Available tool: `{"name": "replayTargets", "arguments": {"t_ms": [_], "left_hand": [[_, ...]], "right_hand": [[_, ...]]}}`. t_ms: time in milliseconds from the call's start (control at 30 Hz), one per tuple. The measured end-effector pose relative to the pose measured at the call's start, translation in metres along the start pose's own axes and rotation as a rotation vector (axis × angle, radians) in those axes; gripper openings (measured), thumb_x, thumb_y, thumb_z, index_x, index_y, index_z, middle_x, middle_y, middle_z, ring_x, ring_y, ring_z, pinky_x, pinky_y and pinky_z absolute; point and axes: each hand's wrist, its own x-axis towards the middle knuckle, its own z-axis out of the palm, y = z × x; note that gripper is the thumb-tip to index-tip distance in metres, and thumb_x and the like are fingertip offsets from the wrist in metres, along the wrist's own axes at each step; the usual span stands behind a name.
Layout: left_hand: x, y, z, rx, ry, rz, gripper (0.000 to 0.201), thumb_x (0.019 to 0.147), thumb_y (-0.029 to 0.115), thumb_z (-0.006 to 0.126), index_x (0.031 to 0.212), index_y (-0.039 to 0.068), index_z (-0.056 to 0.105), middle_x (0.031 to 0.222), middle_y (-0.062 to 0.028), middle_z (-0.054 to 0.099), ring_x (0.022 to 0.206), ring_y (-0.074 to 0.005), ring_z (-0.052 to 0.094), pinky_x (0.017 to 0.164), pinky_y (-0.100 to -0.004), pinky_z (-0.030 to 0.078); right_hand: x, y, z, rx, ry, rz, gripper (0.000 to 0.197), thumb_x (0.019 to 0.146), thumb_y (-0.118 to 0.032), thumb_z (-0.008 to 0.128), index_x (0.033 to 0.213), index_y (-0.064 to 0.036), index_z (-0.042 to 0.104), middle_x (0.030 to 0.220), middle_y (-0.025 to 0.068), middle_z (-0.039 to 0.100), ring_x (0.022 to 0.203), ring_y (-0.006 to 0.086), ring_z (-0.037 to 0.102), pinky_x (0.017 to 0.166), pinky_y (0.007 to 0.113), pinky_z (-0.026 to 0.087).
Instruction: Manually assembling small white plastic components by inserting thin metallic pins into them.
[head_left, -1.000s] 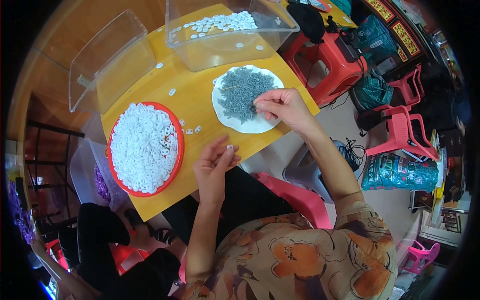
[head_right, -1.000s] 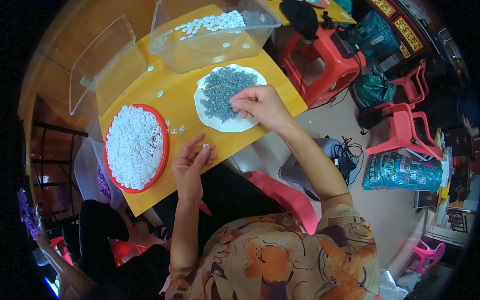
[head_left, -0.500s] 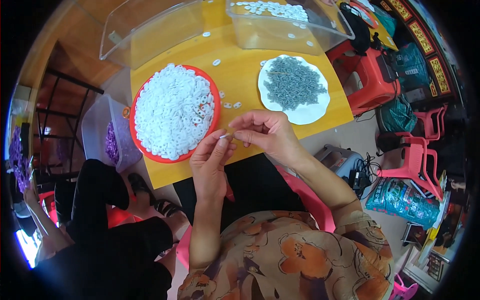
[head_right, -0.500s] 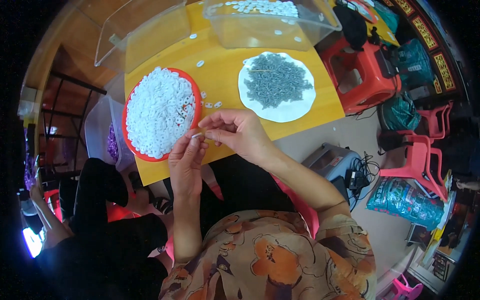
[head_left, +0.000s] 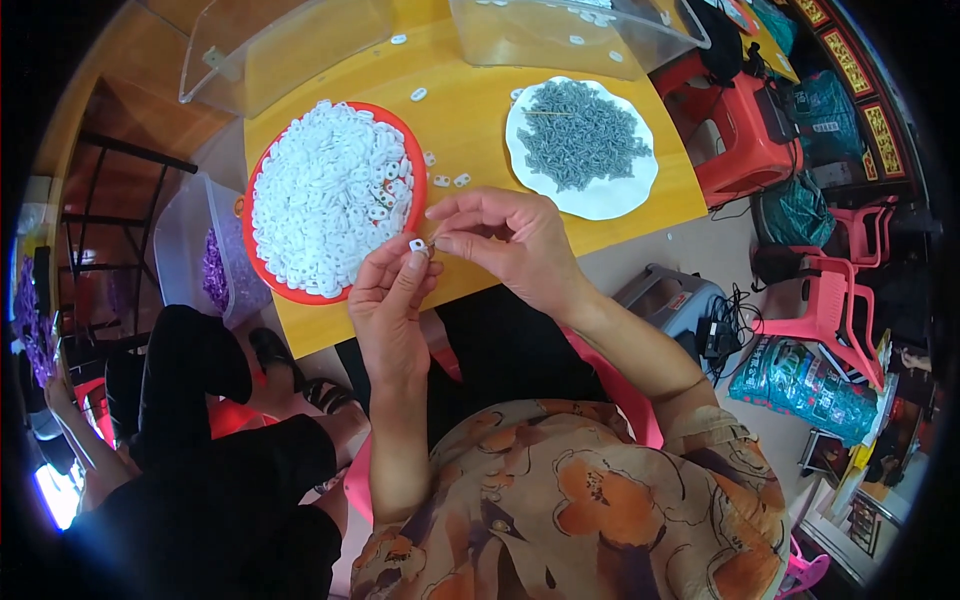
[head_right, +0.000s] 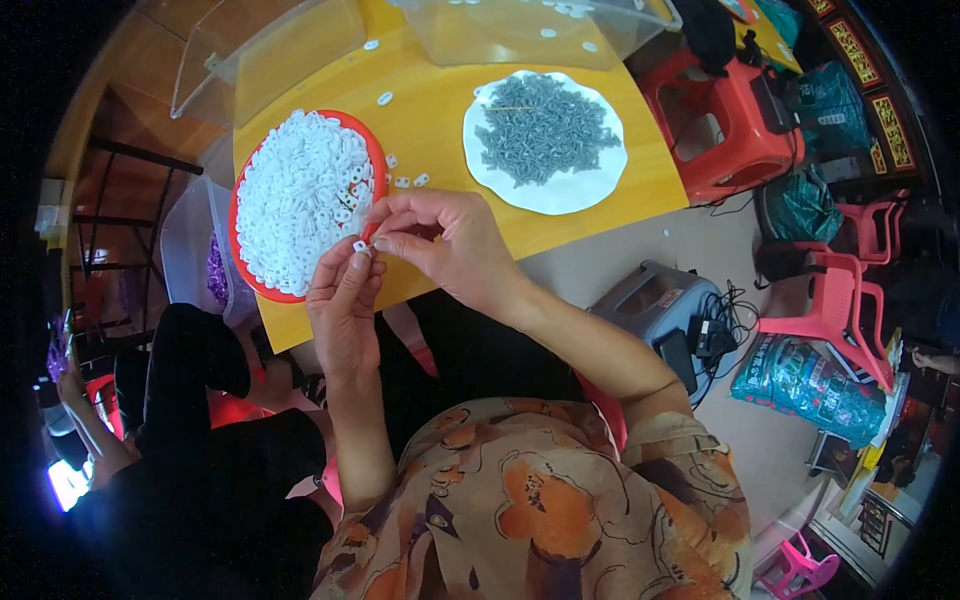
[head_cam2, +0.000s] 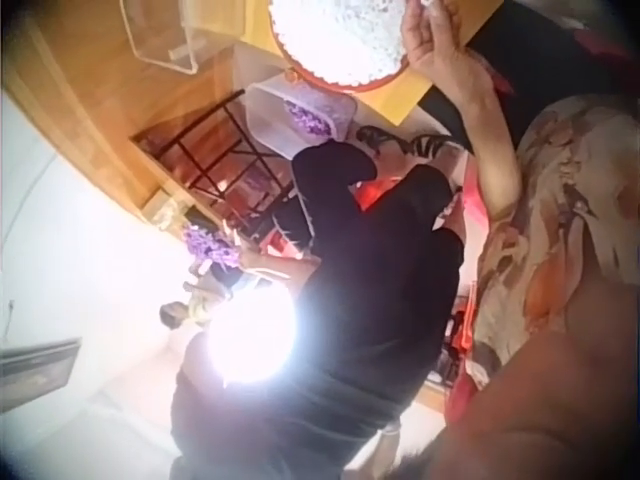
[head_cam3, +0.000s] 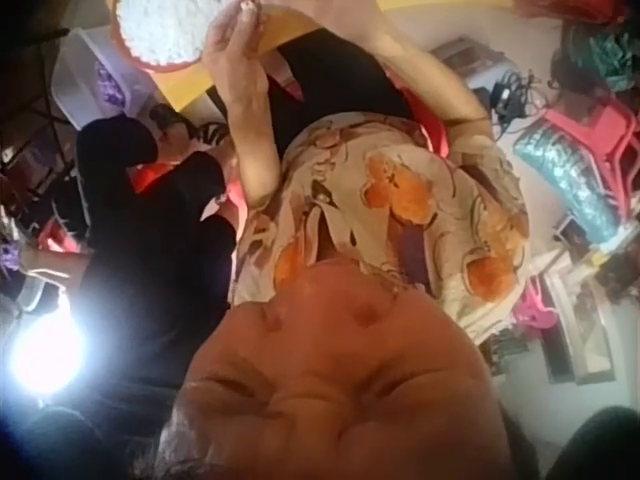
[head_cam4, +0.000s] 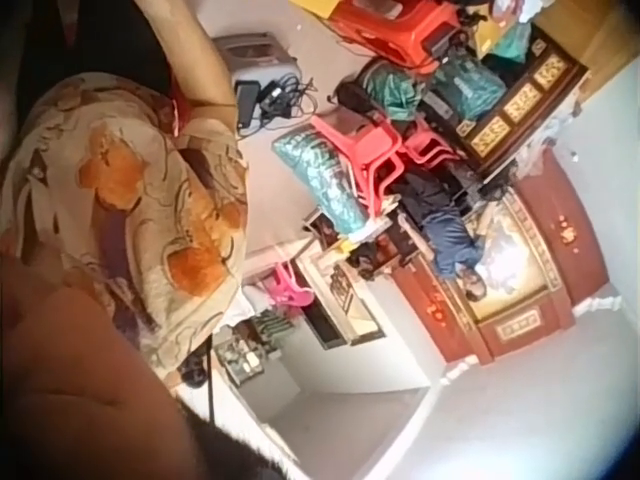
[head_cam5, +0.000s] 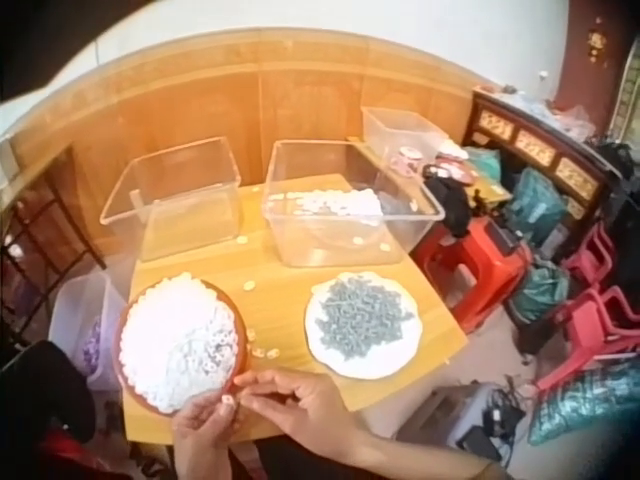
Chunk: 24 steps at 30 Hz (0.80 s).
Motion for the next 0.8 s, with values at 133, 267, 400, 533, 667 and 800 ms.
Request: {"name": "replayTargets", "arguments": {"t_ms": [133,267,400,533,667,800], "left_hand": [[0.0010,-0.0004,0.0041,-0.004,0.005,0.002,0.017,0.082,0.003,0.063,0.099,0.001,0.060,0.085,-0.0061,0.065,0.071,-0.0112,0.062,0.066,-0.0196,0.050],[0.0012,-0.0009,0.0039,0.019,0.011,0.002,0.017,0.082,0.004,0.063,0.098,0.001,0.059,0.085,-0.0064,0.065,0.070,-0.0112,0.062,0.065,-0.0195,0.050],[-0.0002,-0.0011,0.0048,0.063,0.006,0.037,0.017,0.082,0.003,0.063,0.098,0.001,0.060,0.084,-0.0068,0.065,0.070,-0.0112,0.062,0.065,-0.0193,0.049],[0.0006,-0.0017,0.0032,0.109,0.004,0.071,0.016,0.082,0.002,0.062,0.097,0.000,0.060,0.084,-0.0073,0.065,0.069,-0.0113,0.062,0.064,-0.0196,0.049],[0.0016,-0.0036,0.0009,0.135,-0.013,0.110,0.016,0.081,0.001,0.062,0.097,-0.001,0.060,0.083,-0.0077,0.065,0.068,-0.0114,0.062,0.063,-0.0196,0.049],[0.0020,-0.0065,-0.0032,0.205,-0.015,0.121,0.016,0.081,0.001,0.062,0.097,-0.001,0.060,0.082,-0.0079,0.065,0.068,-0.0115,0.062,0.063,-0.0196,0.048]], "right_hand": [[-0.0003,0.0018,-0.0024,-0.001,0.026,-0.014,0.018,0.079,-0.002,0.064,0.097,0.0018,0.064,0.087,0.0056,0.067,0.079,0.0075,0.062,0.073,0.020,0.049],[-0.0005,0.0024,-0.0037,0.001,0.015,-0.004,0.014,0.079,-0.001,0.063,0.092,0.0034,0.064,0.091,0.0065,0.066,0.078,0.0081,0.061,0.072,0.021,0.049],[-0.0009,0.0051,-0.0023,-0.030,0.019,-0.040,0.010,0.078,0.000,0.063,0.086,0.0054,0.063,0.097,0.0084,0.065,0.078,0.0089,0.061,0.071,0.023,0.050],[-0.0017,0.0075,-0.0005,-0.013,0.055,-0.094,0.010,0.077,0.000,0.063,0.085,0.0053,0.063,0.090,0.0087,0.067,0.074,0.0079,0.061,0.069,0.023,0.049],[-0.0042,0.0048,-0.0012,-0.108,0.016,-0.082,0.019,0.079,-0.001,0.063,0.098,0.0004,0.061,0.079,0.0039,0.067,0.072,0.0043,0.058,0.069,0.020,0.046],[-0.0062,0.0085,-0.0003,-0.114,0.017,-0.027,0.021,0.079,-0.003,0.064,0.099,-0.0010,0.058,0.075,0.0031,0.067,0.073,0.0032,0.058,0.068,0.020,0.045]]}}
